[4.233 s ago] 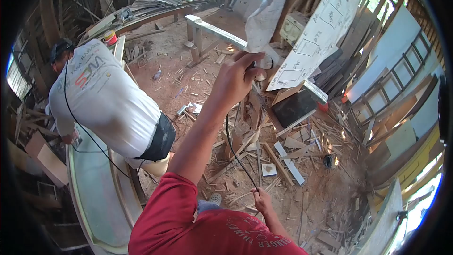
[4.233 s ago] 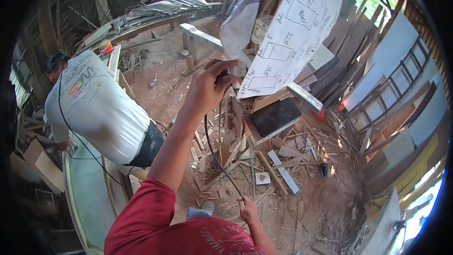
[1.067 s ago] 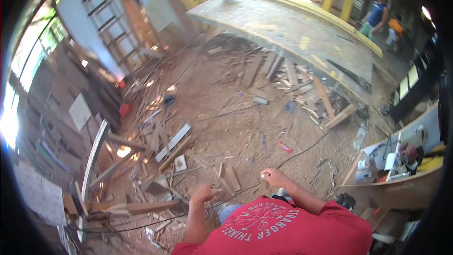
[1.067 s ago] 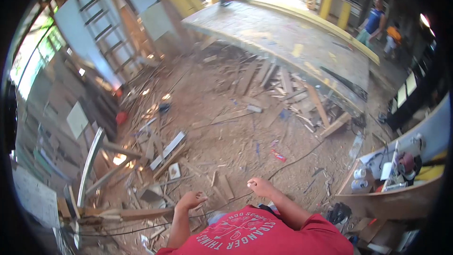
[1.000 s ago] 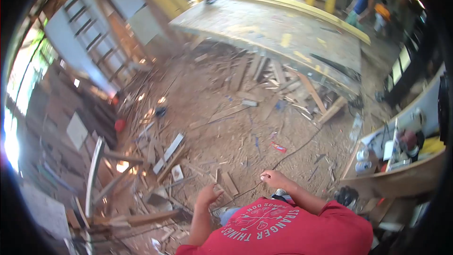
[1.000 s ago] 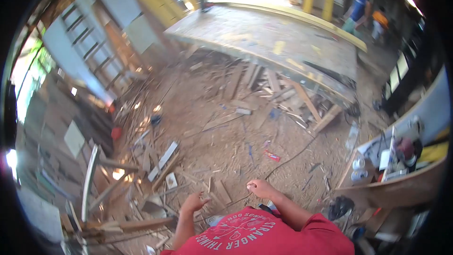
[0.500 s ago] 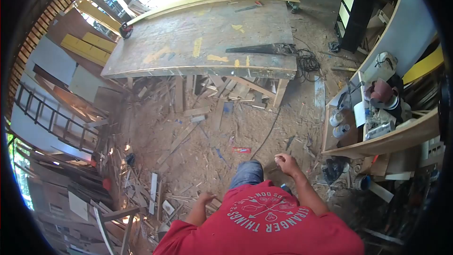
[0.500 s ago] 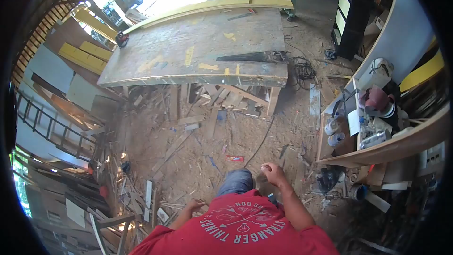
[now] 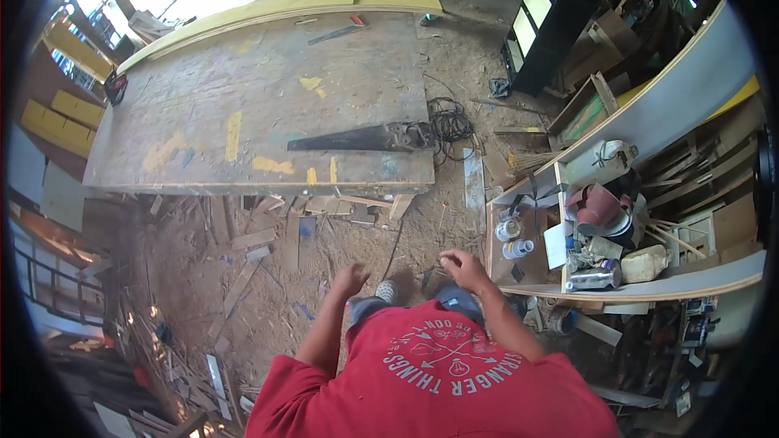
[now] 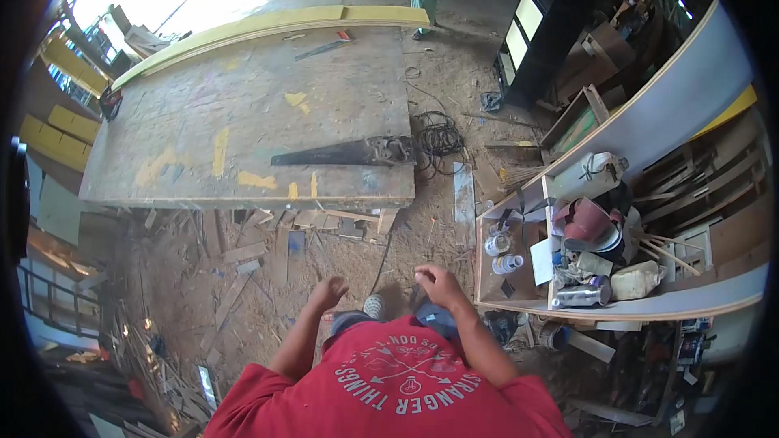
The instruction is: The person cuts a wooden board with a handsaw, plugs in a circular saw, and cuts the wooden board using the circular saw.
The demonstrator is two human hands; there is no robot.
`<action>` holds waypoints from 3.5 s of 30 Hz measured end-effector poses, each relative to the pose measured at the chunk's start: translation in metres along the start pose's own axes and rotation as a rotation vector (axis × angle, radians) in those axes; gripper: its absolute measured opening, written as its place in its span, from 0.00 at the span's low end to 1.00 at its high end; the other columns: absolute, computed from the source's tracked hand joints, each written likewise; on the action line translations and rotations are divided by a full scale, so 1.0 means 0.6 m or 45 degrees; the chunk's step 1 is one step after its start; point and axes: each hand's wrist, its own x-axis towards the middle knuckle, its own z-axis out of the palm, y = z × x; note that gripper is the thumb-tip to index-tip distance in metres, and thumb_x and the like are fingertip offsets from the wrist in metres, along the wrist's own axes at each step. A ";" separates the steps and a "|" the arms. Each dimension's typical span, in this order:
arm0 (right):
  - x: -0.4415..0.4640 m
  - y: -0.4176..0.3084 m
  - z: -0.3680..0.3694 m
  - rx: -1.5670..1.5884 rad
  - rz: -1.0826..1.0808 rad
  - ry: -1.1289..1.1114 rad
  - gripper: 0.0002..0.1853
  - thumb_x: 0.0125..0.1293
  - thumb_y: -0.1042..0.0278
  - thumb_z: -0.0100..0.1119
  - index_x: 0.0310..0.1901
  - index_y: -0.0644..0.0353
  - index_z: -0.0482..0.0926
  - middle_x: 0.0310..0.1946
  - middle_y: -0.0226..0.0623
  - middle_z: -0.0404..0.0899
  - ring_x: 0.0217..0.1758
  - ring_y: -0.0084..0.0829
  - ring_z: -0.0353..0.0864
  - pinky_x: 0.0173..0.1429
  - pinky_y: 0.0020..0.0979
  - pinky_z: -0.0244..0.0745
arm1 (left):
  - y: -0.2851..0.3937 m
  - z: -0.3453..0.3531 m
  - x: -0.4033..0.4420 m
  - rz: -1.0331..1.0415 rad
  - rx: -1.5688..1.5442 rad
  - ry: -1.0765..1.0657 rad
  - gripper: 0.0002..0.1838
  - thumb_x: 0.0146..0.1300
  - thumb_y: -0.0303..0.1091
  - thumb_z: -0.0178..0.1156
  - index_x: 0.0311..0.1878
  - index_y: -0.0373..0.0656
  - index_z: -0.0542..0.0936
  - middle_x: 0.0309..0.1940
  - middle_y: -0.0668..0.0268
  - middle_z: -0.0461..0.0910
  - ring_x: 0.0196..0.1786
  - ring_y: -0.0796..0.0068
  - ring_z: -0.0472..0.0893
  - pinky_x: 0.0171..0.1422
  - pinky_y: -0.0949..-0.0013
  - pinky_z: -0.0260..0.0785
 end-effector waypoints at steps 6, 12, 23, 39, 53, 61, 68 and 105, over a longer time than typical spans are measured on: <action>0.180 -0.055 -0.100 0.089 0.000 0.014 0.16 0.78 0.60 0.67 0.59 0.60 0.88 0.40 0.35 0.90 0.42 0.25 0.86 0.50 0.32 0.81 | 0.280 -0.118 0.232 0.348 -0.126 0.156 0.26 0.72 0.49 0.72 0.66 0.43 0.84 0.55 0.47 0.89 0.61 0.50 0.88 0.64 0.53 0.80; 0.383 0.044 -0.233 0.245 0.008 -0.116 0.17 0.78 0.60 0.68 0.61 0.61 0.87 0.40 0.32 0.89 0.44 0.23 0.86 0.52 0.31 0.81 | 0.472 -0.116 0.402 0.347 -0.132 -0.055 0.25 0.75 0.42 0.72 0.69 0.40 0.82 0.56 0.53 0.90 0.61 0.62 0.89 0.67 0.58 0.79; 0.839 -0.057 -0.625 0.319 -0.325 -0.346 0.19 0.75 0.66 0.67 0.65 0.60 0.84 0.53 0.39 0.90 0.58 0.30 0.89 0.65 0.35 0.82 | 0.857 -0.080 0.823 0.481 -0.443 -0.005 0.18 0.75 0.35 0.70 0.60 0.35 0.82 0.50 0.51 0.89 0.55 0.64 0.90 0.58 0.61 0.81; 1.508 -0.186 -0.917 0.772 -0.080 -0.686 0.24 0.76 0.72 0.70 0.71 0.62 0.79 0.74 0.40 0.75 0.66 0.28 0.84 0.68 0.32 0.83 | 1.038 -0.348 1.552 0.776 -0.140 0.202 0.07 0.64 0.33 0.68 0.38 0.40 0.82 0.33 0.50 0.84 0.39 0.41 0.85 0.41 0.46 0.76; 2.175 -0.303 -0.983 0.631 -0.185 -1.424 0.20 0.80 0.77 0.60 0.70 0.70 0.76 0.63 0.44 0.84 0.68 0.35 0.84 0.72 0.39 0.81 | 1.075 -0.522 1.942 0.360 -0.400 0.558 0.06 0.70 0.30 0.67 0.40 0.37 0.83 0.36 0.50 0.86 0.42 0.46 0.86 0.46 0.51 0.76; 2.555 -0.431 -1.044 -0.148 -0.470 -1.794 0.22 0.77 0.65 0.69 0.68 0.63 0.82 0.58 0.41 0.89 0.60 0.28 0.87 0.64 0.33 0.82 | 1.146 -0.536 2.212 -0.247 -0.797 0.882 0.13 0.73 0.27 0.66 0.58 0.42 0.88 0.45 0.59 0.92 0.48 0.70 0.88 0.57 0.64 0.80; 2.766 -0.518 -0.956 -0.099 -0.495 -2.008 0.22 0.78 0.63 0.70 0.68 0.63 0.81 0.59 0.41 0.89 0.61 0.29 0.87 0.68 0.34 0.81 | 1.048 -0.517 2.336 -1.237 0.061 1.290 0.46 0.76 0.60 0.58 0.87 0.43 0.57 0.89 0.49 0.49 0.91 0.49 0.44 0.92 0.41 0.30; 3.407 -1.394 0.370 -0.465 -0.697 -2.490 0.19 0.79 0.61 0.69 0.62 0.67 0.84 0.48 0.36 0.91 0.50 0.23 0.88 0.57 0.30 0.82 | 0.329 -1.343 2.332 -2.873 -0.526 1.732 0.53 0.79 0.72 0.42 0.89 0.37 0.48 0.91 0.46 0.43 0.93 0.50 0.39 0.92 0.34 0.25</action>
